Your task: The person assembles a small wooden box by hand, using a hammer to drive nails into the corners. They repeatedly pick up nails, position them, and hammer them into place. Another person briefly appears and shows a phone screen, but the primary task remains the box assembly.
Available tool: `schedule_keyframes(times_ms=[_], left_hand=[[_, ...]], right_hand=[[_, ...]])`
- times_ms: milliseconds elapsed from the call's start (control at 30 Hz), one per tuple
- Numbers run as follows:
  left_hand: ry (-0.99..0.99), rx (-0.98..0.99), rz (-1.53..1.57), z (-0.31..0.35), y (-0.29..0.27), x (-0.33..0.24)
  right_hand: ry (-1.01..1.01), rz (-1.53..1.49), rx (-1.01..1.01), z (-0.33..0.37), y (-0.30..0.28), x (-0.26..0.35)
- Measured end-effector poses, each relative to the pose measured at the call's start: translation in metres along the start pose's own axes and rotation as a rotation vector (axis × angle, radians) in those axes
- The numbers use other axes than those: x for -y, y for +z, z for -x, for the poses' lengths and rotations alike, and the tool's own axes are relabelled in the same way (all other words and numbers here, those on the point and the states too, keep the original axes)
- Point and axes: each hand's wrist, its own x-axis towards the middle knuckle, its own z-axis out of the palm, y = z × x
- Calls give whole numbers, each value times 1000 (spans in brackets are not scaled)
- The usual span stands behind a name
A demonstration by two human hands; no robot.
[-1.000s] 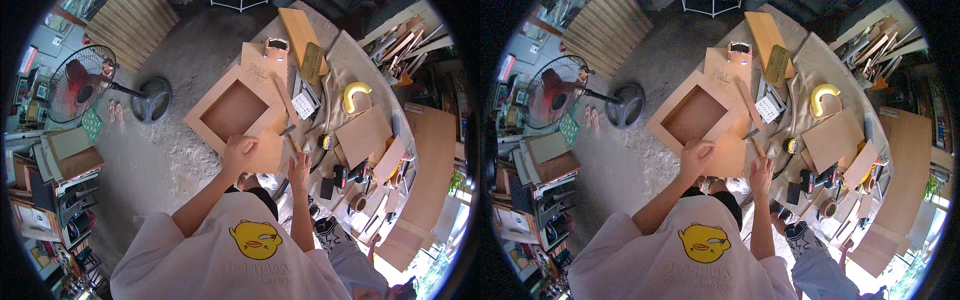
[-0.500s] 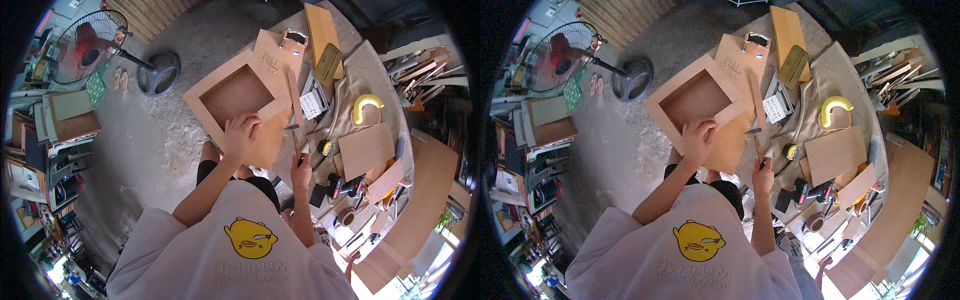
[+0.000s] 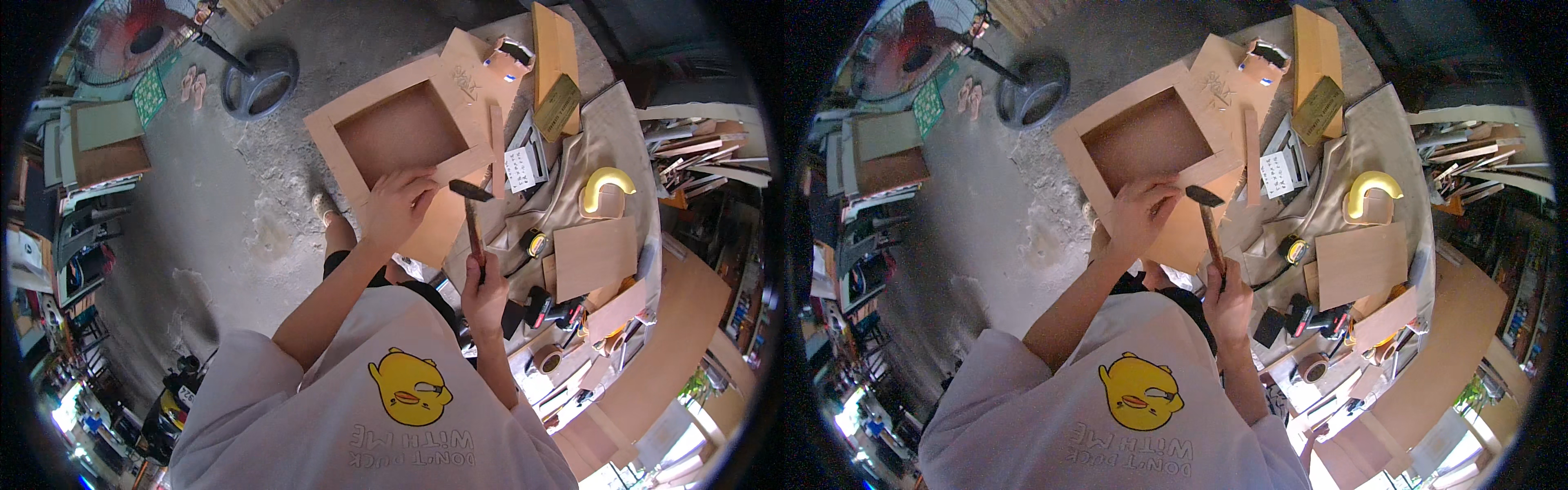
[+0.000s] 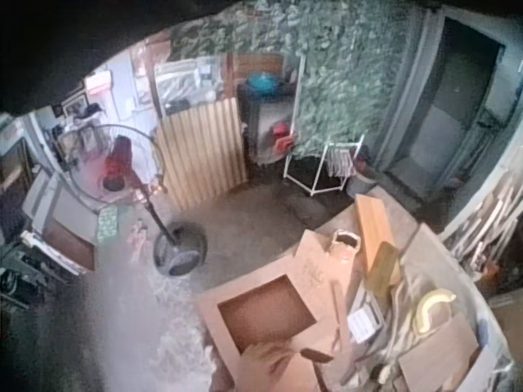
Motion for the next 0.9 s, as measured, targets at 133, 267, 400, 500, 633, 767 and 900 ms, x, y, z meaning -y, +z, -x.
schedule_keyframes(times_ms=[133,267,400,500,633,767,900], left_hand=[[0,-31,-2,2,3,5],[-44,-31,31,2,4,1],[-56,-13,6,2,2,3],[-71,25,3,3,1,4],[-78,30,52,2,2,2],[-63,6,55,5,3,7],[-88,24,22,1,-7,-1]], right_hand=[[-65,-9,-48,-6,-2,19],[-69,96,29,-5,9,-1],[-65,110,-27,-11,4,7],[-4,40,-55,-10,0,16],[-49,182,8,-5,10,1],[29,104,-12,-10,-2,21],[20,39,-59,-8,-6,23]])
